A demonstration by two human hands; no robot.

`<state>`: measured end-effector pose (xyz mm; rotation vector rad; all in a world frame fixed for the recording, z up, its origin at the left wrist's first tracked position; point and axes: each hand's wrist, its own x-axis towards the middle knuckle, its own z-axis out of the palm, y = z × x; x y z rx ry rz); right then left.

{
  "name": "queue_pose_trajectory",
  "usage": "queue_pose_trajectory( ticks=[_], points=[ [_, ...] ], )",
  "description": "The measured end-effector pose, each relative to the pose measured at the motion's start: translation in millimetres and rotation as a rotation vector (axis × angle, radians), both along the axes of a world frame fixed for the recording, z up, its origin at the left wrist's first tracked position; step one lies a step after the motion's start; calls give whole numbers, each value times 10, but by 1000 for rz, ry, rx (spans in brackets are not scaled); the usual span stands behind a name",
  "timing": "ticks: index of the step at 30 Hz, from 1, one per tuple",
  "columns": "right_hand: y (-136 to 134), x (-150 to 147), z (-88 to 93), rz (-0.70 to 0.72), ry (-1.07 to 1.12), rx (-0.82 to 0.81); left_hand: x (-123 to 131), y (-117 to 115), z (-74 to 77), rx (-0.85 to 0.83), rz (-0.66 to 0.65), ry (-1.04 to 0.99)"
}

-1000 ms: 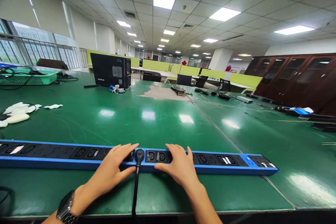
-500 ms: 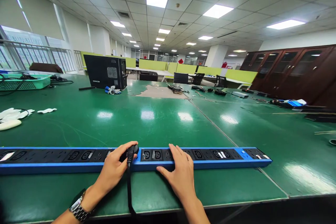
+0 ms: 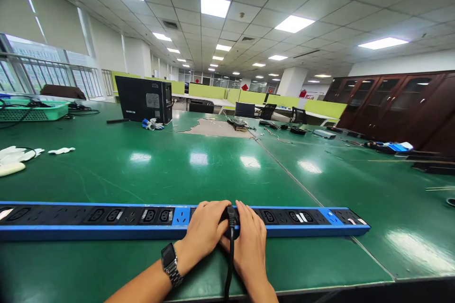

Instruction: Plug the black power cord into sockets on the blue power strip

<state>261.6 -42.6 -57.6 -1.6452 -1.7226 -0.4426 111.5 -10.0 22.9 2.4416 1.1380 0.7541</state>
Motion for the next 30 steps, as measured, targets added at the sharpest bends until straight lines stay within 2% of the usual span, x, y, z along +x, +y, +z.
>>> queue_pose_trajectory(
  ticks=[5,10,18,24,27,30],
  points=[
    [-9,22,-33,15,28,-31,46,32,32,-16,-14,92],
    [1,45,-61,33,70,-3,43,11,-10,20,4,128],
    [-12,39,-46,54,-17,30,-83,24,-110,58,-45,53],
    [-12,58,-58,53,-12,-1,-60,12,-118,52,-42,58],
    [-8,51,-46,47,3,-19,-111,21,-104,-22,-105,-34],
    [-10,26,-20,26,10,-15,-370,47,-85,-109,-157,-189]
  ],
)
